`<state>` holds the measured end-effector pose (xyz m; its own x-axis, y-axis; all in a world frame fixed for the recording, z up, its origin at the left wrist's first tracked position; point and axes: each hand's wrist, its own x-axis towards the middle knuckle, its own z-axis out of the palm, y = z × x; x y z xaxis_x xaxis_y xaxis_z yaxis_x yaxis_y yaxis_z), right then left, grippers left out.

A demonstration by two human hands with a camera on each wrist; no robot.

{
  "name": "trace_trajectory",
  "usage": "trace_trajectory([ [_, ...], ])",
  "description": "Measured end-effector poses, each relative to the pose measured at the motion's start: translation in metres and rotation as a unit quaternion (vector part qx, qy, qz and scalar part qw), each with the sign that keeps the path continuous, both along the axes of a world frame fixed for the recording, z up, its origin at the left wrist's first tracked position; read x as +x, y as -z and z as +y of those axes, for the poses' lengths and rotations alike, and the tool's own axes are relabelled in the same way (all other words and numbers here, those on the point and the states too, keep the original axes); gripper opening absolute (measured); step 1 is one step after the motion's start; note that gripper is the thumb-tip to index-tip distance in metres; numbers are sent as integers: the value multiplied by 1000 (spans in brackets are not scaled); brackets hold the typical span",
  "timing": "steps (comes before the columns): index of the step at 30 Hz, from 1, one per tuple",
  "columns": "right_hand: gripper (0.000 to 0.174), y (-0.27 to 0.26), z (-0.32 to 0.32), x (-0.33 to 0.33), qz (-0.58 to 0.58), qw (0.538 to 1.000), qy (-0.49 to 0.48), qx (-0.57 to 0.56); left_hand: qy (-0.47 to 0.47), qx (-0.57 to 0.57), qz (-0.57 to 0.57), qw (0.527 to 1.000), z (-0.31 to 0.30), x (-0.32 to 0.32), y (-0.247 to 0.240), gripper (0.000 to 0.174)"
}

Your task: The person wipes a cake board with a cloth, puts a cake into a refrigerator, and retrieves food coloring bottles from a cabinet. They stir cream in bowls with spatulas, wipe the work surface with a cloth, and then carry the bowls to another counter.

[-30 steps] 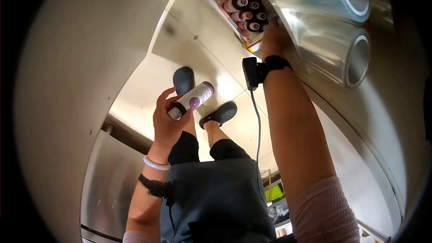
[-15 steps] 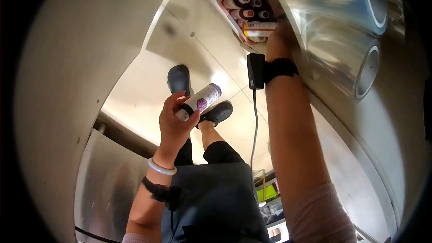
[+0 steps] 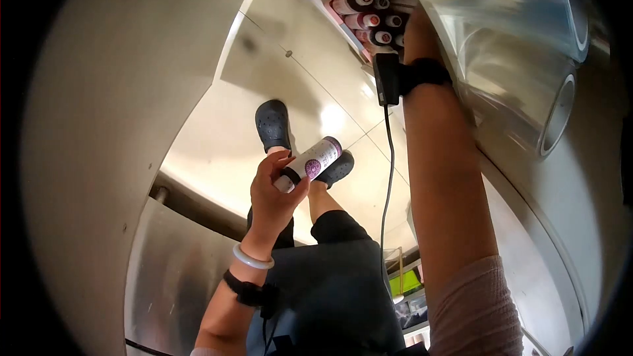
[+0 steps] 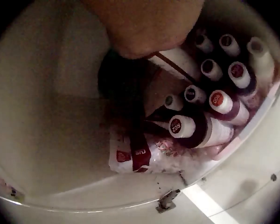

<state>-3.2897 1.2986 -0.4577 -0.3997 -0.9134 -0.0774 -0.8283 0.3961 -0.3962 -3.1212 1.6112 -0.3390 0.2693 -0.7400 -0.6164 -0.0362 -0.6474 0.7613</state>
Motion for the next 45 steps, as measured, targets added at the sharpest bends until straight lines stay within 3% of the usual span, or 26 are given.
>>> trace_trajectory([
  [8, 46, 10, -6, 7, -17, 999, 8, -46, -7, 12, 24, 1000, -8, -9, 4, 49],
  [13, 47, 14, 70, 17, -133, 965, 26, -224, -107, 26, 9, 994, -22, -20, 6, 47],
  [14, 47, 6, 97, 25, -182, 964, 37, -189, -129, 23, -5, 991, -29, -24, 6, 47],
  [15, 48, -10, 125, 39, -257, 960, 68, -83, -129, 22, -5, 991, -35, -29, 8, 47],
  [16, 50, -26, 152, 54, -312, 944, 101, 30, -170, 11, 18, 985, -41, -35, 11, 48],
  [17, 49, -27, 180, 62, -320, 892, 208, 243, -212, 1, 40, 976, -45, -37, 15, 49],
  [18, 75, -32, 199, 59, -454, 786, 169, 385, -212, 2, 39, 977, -48, -37, 19, 49],
  [19, 70, -57, 211, 65, -599, 693, 187, 354, -176, -48, 33, 983, -51, -37, 22, 52],
  [20, 70, -65, 201, 64, -599, 693, 187, 354, -140, -98, 28, 985, -52, -38, 23, 55],
  [22, 65, -68, 177, 53, -538, 769, 129, 319, -121, -97, 68, 986, -52, -37, 13, 61],
  [23, 58, -44, 168, 47, -505, 825, 62, 246, -62, -44, 55, 996, -48, -37, 10, 63],
  [24, 58, -24, 152, 39, -442, 854, 33, 272, -2, 9, 41, 999, -44, -36, 7, 65],
  [27, 61, 27, 115, 18, -114, 952, -121, 256, -39, 30, 109, 993, -22, -28, 13, 49],
  [28, 62, 41, 105, 14, 20, 961, -144, 237, -51, 56, 137, 988, -16, -22, 12, 43],
  [29, 61, 26, 92, 12, 4, 954, -124, 275, -43, 29, 105, 993, -10, -18, 10, 32],
  [31, 61, 10, 80, 15, -13, 944, -103, 314, -44, 26, 99, 994, 4, -3, 9, 30],
  [32, 57, 8, 77, 21, 37, 939, -119, 321, -43, 23, 93, 994, 11, 3, 9, 28],
  [33, 54, 5, 73, 26, 88, 931, -134, 327, -101, 13, 107, 989, 18, 7, 10, 25],
  [36, 50, 3, 62, 36, 107, 917, -125, 363, -117, 20, 49, 992, 32, 34, -9, 27],
  [40, 48, 8, 51, 46, 133, 927, -123, 328, -194, 27, -16, 980, 34, 76, -39, 32],
  [42, 39, 4, 50, 51, 144, 925, -130, 327, -269, -50, -161, 948, 31, 99, -72, 33],
  [43, 39, 6, 47, 49, 142, 927, -130, 322, -269, -56, -162, 948, 38, 108, -79, 33],
  [45, 51, 6, 42, 45, 193, 909, -175, 326, -239, -175, -199, 934, 54, 125, -94, 35],
])
